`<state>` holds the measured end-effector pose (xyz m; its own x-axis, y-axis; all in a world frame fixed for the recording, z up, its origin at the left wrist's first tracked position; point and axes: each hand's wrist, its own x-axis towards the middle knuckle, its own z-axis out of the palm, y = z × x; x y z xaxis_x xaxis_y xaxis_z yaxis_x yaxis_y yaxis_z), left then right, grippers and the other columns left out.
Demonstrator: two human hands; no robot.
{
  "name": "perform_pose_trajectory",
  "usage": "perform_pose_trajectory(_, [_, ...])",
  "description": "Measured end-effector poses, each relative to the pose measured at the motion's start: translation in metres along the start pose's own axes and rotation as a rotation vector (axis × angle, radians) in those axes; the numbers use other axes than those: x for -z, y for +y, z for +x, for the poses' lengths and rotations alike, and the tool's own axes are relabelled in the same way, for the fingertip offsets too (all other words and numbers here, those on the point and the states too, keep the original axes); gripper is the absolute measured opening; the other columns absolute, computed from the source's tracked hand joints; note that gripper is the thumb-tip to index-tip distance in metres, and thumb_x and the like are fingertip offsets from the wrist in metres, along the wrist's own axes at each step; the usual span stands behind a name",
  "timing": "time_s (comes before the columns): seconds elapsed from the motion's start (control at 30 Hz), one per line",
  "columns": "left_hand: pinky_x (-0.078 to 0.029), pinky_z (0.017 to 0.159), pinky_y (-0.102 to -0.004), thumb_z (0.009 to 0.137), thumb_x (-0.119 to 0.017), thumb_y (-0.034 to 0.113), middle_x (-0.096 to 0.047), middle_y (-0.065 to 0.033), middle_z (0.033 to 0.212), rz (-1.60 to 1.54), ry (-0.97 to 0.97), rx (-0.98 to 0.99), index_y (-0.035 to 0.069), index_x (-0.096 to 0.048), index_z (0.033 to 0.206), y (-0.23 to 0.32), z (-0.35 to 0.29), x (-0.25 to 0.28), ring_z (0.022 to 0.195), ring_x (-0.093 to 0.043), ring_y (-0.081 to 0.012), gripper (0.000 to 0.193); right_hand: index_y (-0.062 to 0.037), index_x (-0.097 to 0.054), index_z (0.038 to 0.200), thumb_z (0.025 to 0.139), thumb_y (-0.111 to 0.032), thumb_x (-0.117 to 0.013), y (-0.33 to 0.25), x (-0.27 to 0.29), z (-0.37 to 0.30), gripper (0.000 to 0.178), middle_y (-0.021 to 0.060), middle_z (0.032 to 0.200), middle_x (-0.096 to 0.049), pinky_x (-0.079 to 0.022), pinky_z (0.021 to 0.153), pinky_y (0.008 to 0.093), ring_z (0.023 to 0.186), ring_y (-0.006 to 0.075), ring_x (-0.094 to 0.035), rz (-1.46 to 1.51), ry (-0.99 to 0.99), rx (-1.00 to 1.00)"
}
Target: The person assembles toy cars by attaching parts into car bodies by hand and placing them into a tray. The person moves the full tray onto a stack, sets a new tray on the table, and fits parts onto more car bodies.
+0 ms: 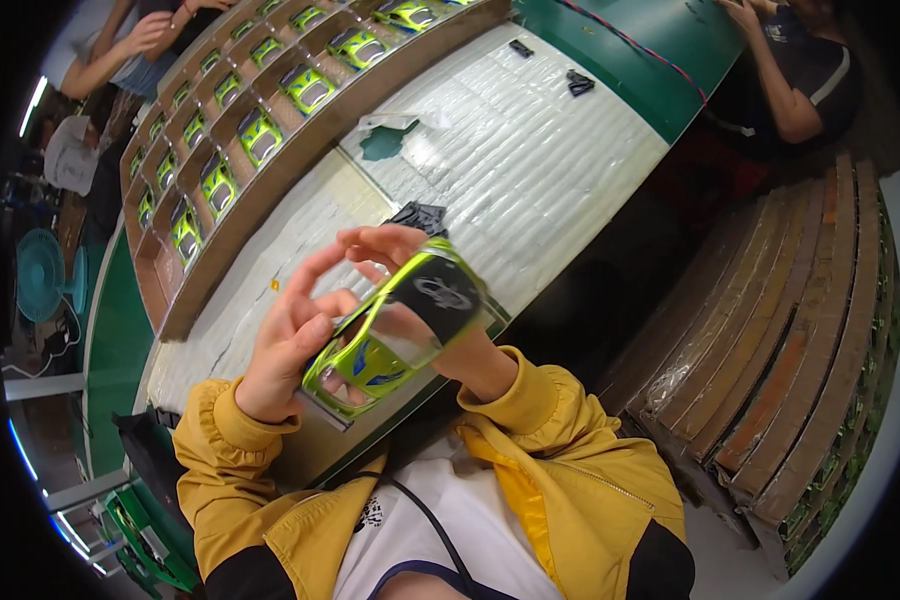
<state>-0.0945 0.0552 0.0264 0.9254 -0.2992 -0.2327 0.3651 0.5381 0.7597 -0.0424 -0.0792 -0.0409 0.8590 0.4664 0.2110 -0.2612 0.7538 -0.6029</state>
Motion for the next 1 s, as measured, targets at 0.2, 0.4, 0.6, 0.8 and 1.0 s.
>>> perform_pose_trajectory(0.2, [-0.046,0.049,-0.0244,0.071,-0.066,0.002,-0.056,-0.0089,0.073,1.16,0.176,-0.687,0.004,-0.035,0.121,-0.011,-0.004,0.005,0.058,-0.058,-0.017,0.059,-0.0061,-0.022,0.13,0.079,-0.019,-0.062,-0.016,0.006,-0.019,0.066,0.0134,0.132,-0.032,-0.033,0.097,0.0364,0.117,0.0214,-0.037,0.586,0.012,-0.279])
perform_pose_trajectory(0.4, [-0.046,0.054,-0.0251,0.064,-0.074,0.009,-0.058,-0.0046,0.07,1.442,-0.182,-0.493,0.003,-0.049,0.111,0.016,0.013,-0.016,0.057,-0.057,-0.0145,0.054,-0.0004,-0.029,0.127,0.07,-0.005,-0.067,-0.028,0.02,-0.042,0.069,0.0109,0.118,-0.046,-0.033,0.097,0.0325,0.11,0.0201,-0.045,0.006,0.085,-0.293])
perform_pose_trajectory(0.6, [-0.044,0.054,-0.0275,0.068,-0.064,0.0,-0.056,-0.0077,0.071,1.539,0.071,-0.606,0.003,-0.059,0.087,0.009,0.103,0.039,0.059,-0.054,-0.0168,0.02,-0.0007,-0.035,0.122,0.06,-0.011,-0.075,-0.046,0.031,-0.054,0.074,0.0125,0.11,-0.048,-0.039,0.09,0.0351,0.104,0.0218,-0.048,-0.028,0.128,-0.249])
perform_pose_trajectory(0.8, [-0.043,0.052,-0.023,0.075,-0.06,0.002,-0.057,-0.0034,0.072,1.299,0.142,-0.198,-0.001,-0.058,0.094,0.017,0.093,0.056,0.059,-0.053,-0.0088,0.019,0.0008,-0.036,0.121,0.06,0.004,-0.073,-0.044,0.033,-0.05,0.071,0.0134,0.109,-0.052,-0.042,0.088,0.0309,0.103,0.0191,-0.05,0.043,0.126,-0.285])
perform_pose_trajectory(1.0, [-0.043,0.058,-0.0222,0.075,-0.06,0.0,-0.058,-0.0034,0.071,1.173,0.214,-0.46,0.0,-0.062,0.087,0.011,0.055,0.075,0.063,-0.054,-0.0101,0.013,-0.002,-0.036,0.12,0.062,0.006,-0.071,-0.033,0.028,-0.032,0.068,0.0102,0.11,-0.053,-0.043,0.085,0.0269,0.101,0.0153,-0.05,-0.037,0.112,-0.288])
